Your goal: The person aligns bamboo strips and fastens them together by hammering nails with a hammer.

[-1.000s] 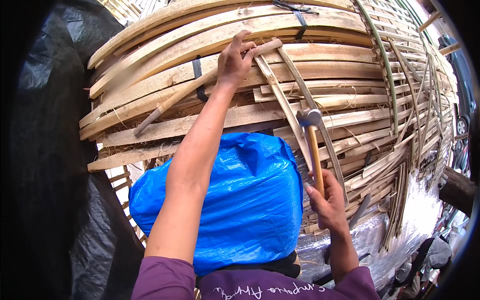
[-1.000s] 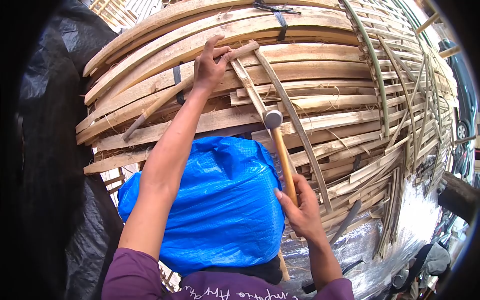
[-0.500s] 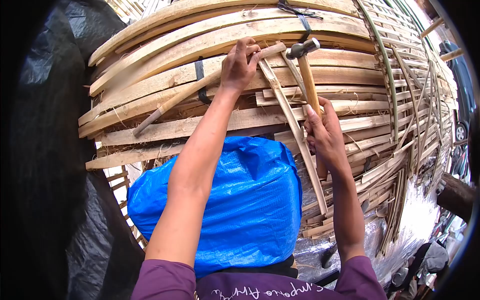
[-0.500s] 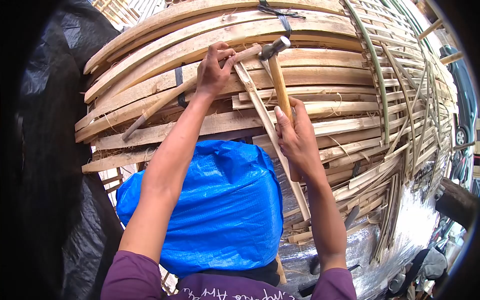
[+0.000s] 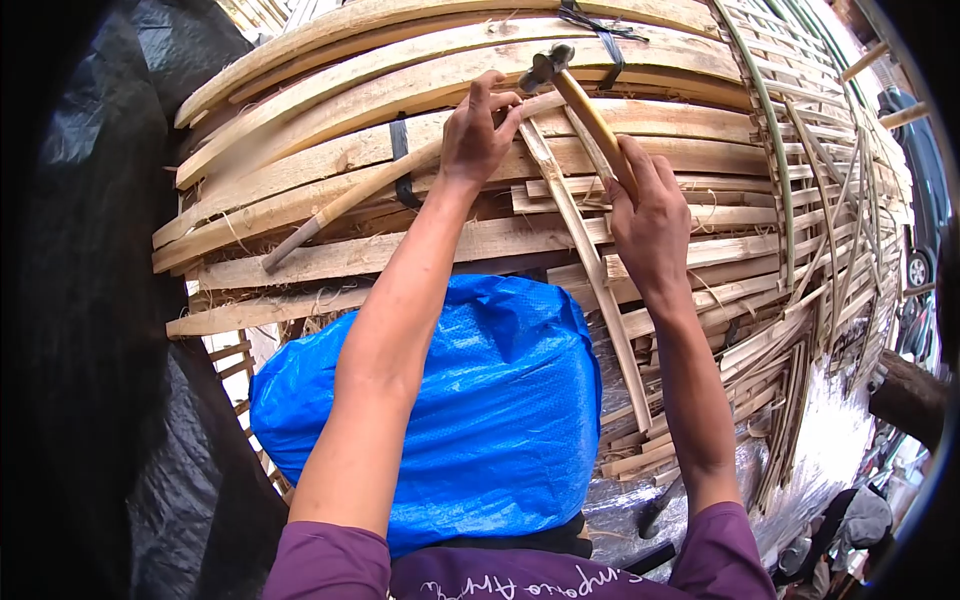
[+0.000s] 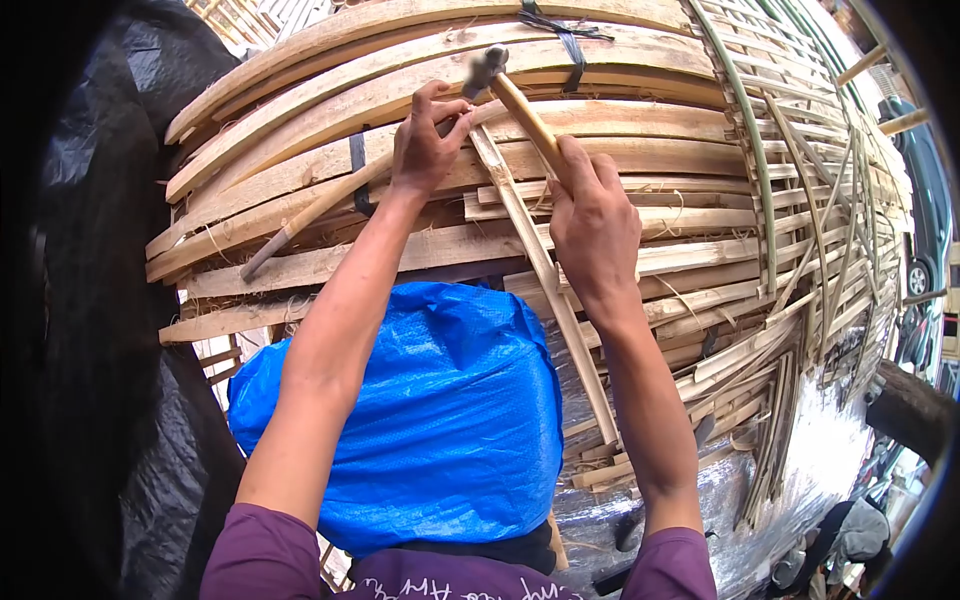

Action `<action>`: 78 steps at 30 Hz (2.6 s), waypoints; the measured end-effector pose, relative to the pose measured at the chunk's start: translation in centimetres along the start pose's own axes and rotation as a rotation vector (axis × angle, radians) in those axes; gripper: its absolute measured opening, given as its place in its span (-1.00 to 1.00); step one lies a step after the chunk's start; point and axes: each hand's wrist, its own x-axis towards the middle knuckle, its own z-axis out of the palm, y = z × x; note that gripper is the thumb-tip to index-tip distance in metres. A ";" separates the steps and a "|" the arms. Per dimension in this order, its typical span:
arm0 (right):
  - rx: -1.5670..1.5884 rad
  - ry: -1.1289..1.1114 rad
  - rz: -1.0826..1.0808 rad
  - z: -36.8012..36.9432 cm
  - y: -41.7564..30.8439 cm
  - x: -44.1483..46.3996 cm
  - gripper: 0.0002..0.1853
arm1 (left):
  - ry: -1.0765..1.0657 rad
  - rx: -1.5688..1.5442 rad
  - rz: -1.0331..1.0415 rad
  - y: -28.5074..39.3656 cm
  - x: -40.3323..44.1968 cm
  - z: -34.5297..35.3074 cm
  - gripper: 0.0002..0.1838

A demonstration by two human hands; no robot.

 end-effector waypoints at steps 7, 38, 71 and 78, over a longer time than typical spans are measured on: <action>-0.151 -0.126 0.057 0.3 0.0 -0.2 -0.48 | 0.001 -0.010 -0.022 0.3 0.0 -0.2 -0.43; 0.017 0.059 -0.054 0.1 -0.3 0.5 -0.47 | 0.015 0.005 -0.056 0.5 0.2 -0.4 -0.42; 0.124 0.020 0.040 -0.5 1.6 -2.0 -0.45 | 0.167 -0.034 0.006 0.4 0.3 -0.1 -0.87; 0.196 0.028 0.082 -0.6 1.3 -1.9 -0.44 | 0.108 0.007 0.087 0.6 0.3 -0.3 -0.85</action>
